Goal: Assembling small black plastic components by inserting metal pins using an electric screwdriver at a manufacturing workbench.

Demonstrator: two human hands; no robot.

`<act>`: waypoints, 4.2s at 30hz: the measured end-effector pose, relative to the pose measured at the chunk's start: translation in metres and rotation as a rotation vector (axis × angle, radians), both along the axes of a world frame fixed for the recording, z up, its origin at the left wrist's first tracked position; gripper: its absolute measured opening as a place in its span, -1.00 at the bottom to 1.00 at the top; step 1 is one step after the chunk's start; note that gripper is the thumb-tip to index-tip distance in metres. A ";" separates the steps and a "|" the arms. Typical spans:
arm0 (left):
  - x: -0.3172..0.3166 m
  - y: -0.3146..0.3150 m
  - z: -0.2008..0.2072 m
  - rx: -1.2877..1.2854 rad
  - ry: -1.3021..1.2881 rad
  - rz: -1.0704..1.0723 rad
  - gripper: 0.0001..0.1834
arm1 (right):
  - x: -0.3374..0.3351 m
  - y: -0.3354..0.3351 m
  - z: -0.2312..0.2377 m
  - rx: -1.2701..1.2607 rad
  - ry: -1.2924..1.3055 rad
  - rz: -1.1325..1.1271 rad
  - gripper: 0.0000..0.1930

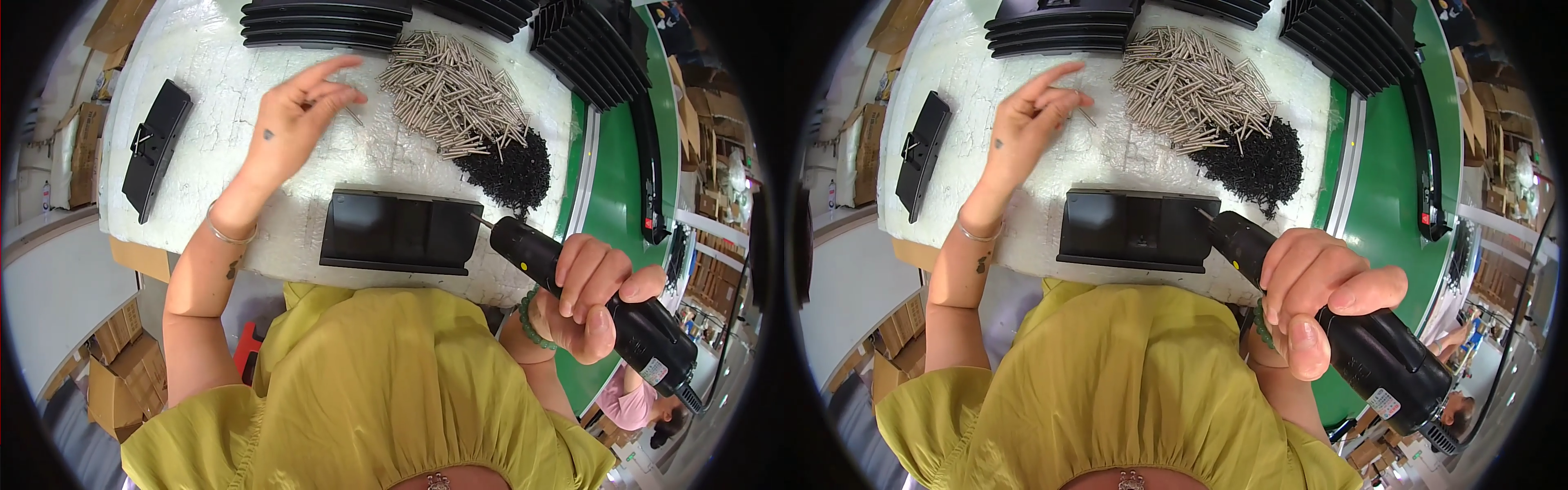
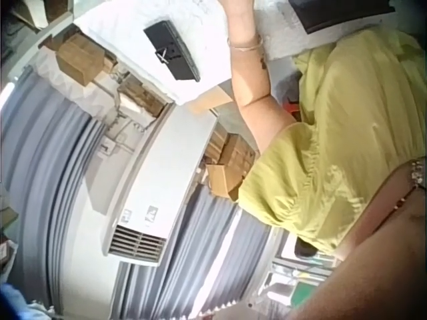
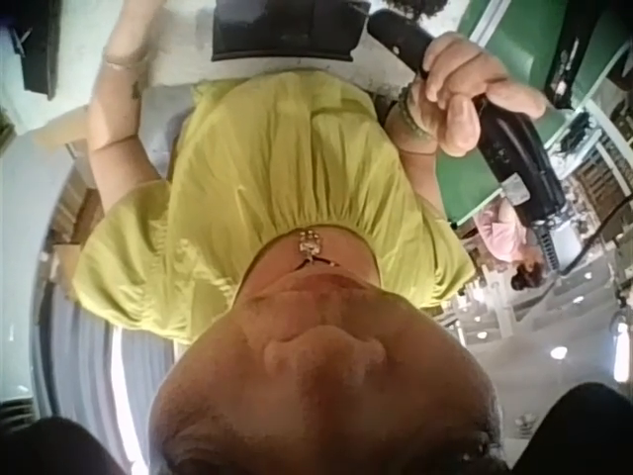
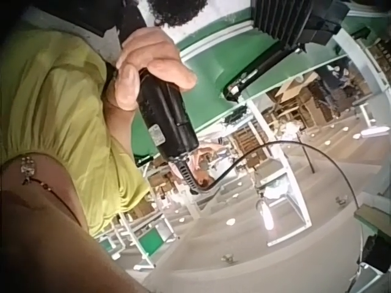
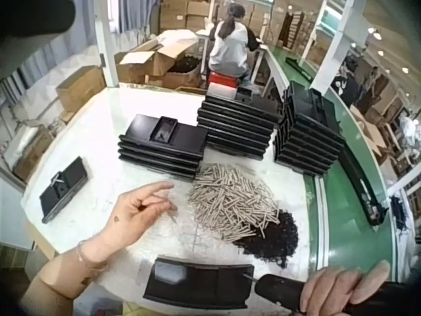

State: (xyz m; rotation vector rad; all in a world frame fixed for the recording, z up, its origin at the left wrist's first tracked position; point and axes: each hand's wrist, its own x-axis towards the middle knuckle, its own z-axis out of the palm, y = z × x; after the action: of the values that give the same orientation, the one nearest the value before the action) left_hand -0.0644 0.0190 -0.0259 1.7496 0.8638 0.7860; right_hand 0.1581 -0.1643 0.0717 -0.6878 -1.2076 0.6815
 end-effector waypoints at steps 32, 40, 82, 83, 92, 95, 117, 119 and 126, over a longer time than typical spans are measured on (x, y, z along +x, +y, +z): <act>0.003 -0.098 0.018 0.397 0.147 -0.076 -0.85 | -0.022 0.025 -0.006 -0.073 -0.145 0.250 -0.65; 0.004 -0.099 0.017 0.365 0.141 -0.050 -0.84 | -0.022 0.027 -0.007 -0.114 -0.151 0.276 -0.65; 0.007 -0.109 0.019 0.375 0.214 -0.120 -0.81 | -0.026 0.041 0.000 -0.160 -0.174 0.278 -0.71; 0.004 -0.108 0.022 0.336 0.245 -0.140 -0.59 | -0.022 0.038 0.001 -0.131 -0.119 0.186 -0.73; 0.009 -0.108 0.027 0.341 0.342 -0.420 -0.10 | 0.003 0.034 -0.028 -0.080 0.011 -0.031 -0.68; 0.012 -0.108 0.030 0.331 0.346 -0.422 -0.14 | 0.003 0.037 -0.037 -0.114 0.071 -0.079 -0.69; 0.069 -0.062 0.013 0.660 -0.037 -0.298 -0.79 | 0.008 0.007 0.014 0.007 0.058 0.055 -0.71; 0.069 -0.063 0.013 0.667 -0.038 -0.290 -0.82 | 0.007 0.008 0.013 0.009 0.059 0.072 -0.67; 0.062 -0.064 0.018 0.628 -0.022 -0.341 -0.80 | 0.003 0.009 0.013 -0.014 0.065 0.108 -0.74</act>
State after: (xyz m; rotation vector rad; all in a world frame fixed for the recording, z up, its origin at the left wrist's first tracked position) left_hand -0.0020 -0.0454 -0.0079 2.3487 0.2878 0.8984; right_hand 0.1610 -0.1550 0.0850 -0.6109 -1.1874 0.7975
